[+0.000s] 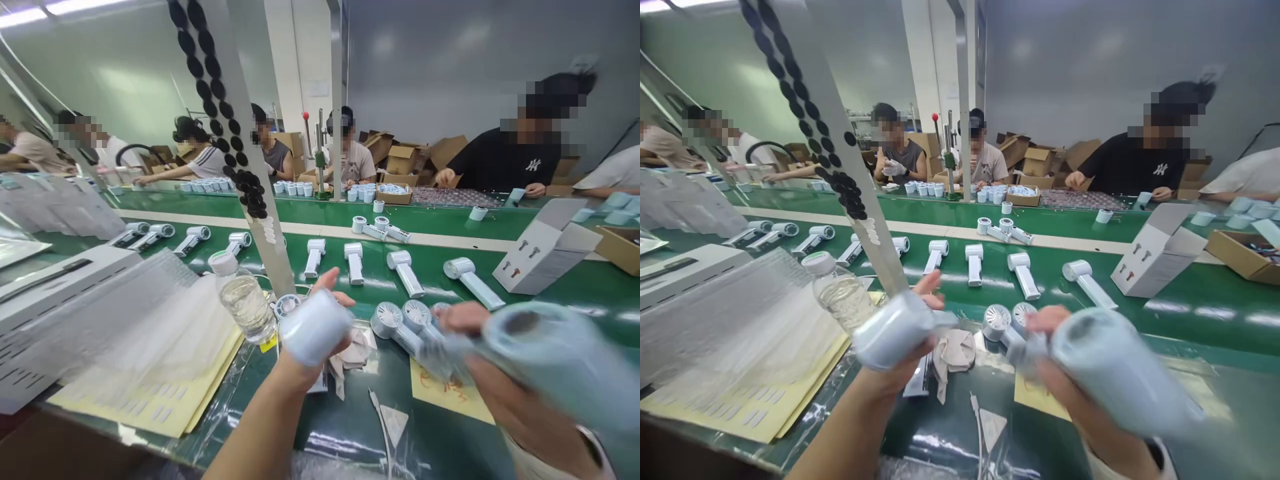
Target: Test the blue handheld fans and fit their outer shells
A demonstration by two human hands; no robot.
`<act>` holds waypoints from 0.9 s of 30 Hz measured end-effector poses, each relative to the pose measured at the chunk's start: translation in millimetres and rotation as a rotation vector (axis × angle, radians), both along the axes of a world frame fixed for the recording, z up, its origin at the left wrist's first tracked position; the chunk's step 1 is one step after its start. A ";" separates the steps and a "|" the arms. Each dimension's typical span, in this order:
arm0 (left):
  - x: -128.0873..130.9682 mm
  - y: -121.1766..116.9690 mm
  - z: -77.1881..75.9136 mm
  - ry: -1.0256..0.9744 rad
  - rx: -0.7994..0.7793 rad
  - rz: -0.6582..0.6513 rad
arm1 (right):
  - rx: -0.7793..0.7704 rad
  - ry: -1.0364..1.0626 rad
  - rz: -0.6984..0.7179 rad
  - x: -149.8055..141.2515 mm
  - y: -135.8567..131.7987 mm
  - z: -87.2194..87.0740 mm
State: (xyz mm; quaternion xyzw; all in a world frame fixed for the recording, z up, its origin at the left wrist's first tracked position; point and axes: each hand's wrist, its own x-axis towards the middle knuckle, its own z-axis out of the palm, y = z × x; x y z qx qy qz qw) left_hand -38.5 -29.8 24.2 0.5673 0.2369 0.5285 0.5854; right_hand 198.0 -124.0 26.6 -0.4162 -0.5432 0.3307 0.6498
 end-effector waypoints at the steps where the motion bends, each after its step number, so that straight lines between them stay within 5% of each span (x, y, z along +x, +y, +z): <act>1: 2.0 -0.5 0.0 0.026 0.000 -0.023 | 0.024 0.010 -0.013 -1.7 -0.9 3.2; 5: 8.9 0.3 0.2 0.019 -0.023 -0.016 | 0.096 -0.003 -0.075 -8.6 -3.9 12.6; 8: 11.9 1.7 -0.8 -0.024 -0.067 0.023 | -0.063 0.016 -0.096 -11.5 2.6 8.8; 13: 16.1 -2.9 -11.2 -0.133 -0.204 -0.243 | -0.321 0.005 -0.177 -38.7 25.2 -15.7; 19: 24.9 4.5 -20.9 0.130 0.081 0.214 | -0.293 -0.141 0.193 -83.8 30.3 -30.5; 21: 31.1 12.2 -26.2 0.131 0.131 0.266 | -0.375 -0.222 0.193 -87.4 31.2 -24.7; 24: 42.1 20.0 -40.0 0.111 0.055 0.270 | -0.329 -0.420 0.006 -67.2 28.9 -5.0; 27: 49.1 16.1 -48.7 0.286 0.035 0.180 | -0.229 -0.579 -0.253 0.7 16.0 23.6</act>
